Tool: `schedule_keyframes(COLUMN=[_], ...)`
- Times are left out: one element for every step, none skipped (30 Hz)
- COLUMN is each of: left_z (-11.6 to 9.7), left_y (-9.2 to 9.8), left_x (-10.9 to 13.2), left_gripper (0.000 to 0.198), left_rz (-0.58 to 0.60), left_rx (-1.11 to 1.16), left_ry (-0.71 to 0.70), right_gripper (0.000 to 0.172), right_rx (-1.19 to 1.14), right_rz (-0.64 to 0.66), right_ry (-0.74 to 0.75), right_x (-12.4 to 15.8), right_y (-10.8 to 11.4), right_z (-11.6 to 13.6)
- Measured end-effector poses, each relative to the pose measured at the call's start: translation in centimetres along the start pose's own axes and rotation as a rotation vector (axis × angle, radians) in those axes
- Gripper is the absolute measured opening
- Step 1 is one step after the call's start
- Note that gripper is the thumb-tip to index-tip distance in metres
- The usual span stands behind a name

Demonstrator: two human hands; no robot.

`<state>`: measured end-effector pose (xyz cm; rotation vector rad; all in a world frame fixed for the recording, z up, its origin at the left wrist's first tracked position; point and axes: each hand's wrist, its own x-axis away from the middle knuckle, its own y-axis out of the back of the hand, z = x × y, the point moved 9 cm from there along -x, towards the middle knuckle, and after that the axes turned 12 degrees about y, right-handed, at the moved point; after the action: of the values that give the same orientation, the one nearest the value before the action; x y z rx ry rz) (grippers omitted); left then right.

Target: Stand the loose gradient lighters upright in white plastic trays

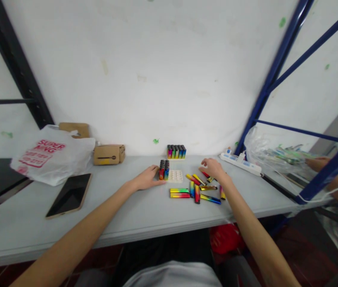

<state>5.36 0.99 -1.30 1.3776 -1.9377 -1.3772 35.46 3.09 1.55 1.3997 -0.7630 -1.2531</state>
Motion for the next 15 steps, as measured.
schedule_keyframes(left_z=[0.0,0.1,0.1,0.0,0.0,0.0,0.0,0.0,0.0,0.0,0.0,0.0,0.0,0.0,0.0], left_y=[0.0,0.0,0.0,0.0,-0.1,-0.1,-0.1,-0.1,-0.1,0.0,0.0,0.0,0.1,0.2,0.2], left_x=[0.0,0.0,0.0,0.0,0.0,0.0,0.0,0.0,0.0,0.0,0.0,0.0,0.0,0.0,-0.1], left_gripper=[0.069,0.069,0.069,0.069,0.069,0.068,0.068,0.067,0.067,0.067,0.068,0.068,0.069,0.070,0.072], left_rz=[-0.003,-0.006,-0.009,-0.010,-0.010,-0.010,-0.009,-0.010,-0.012,-0.014,-0.014,-0.011,-0.007,0.002,0.011], left_rx=[-0.002,-0.004,-0.006,-0.007,-0.008,-0.009,-0.010,-0.010,-0.010,-0.009,-0.007,-0.003,0.001,0.006,0.009], left_ry=[0.006,0.011,0.014,0.014,0.011,0.007,0.003,0.000,-0.001,0.000,0.003,0.005,0.007,0.010,0.014], right_gripper=[0.036,0.038,0.038,0.037,0.034,0.030,0.028,0.026,0.025,0.026,0.029,0.032,0.036,0.040,0.044], right_rx=[0.045,0.085,0.119,0.147,0.168,0.174,0.156,0.109,0.024,-0.097,-0.246,-0.410,-0.573,-0.730,-0.872], right_rz=[0.059,0.112,0.148,0.163,0.159,0.137,0.103,0.063,0.021,-0.021,-0.067,-0.115,-0.161,-0.207,-0.253], right_ry=[-0.043,-0.076,-0.089,-0.084,-0.063,-0.034,-0.005,0.018,0.035,0.050,0.071,0.098,0.124,0.143,0.154], right_x=[0.7,1.4,1.9,2.3,2.4,2.3,2.1,1.8,1.4,1.1,0.8,0.4,0.1,-0.2,-0.4], right_y=[-0.6,-1.2,-1.7,-2.0,-2.2,-2.2,-2.1,-1.9,-1.8,-1.6,-1.4,-1.2,-1.0,-0.7,-0.5], right_z=[-1.4,-2.4,-3.0,-3.2,-3.2,-2.9,-2.6,-2.2,-1.9,-1.6,-1.1,-0.5,0.1,0.9,1.6])
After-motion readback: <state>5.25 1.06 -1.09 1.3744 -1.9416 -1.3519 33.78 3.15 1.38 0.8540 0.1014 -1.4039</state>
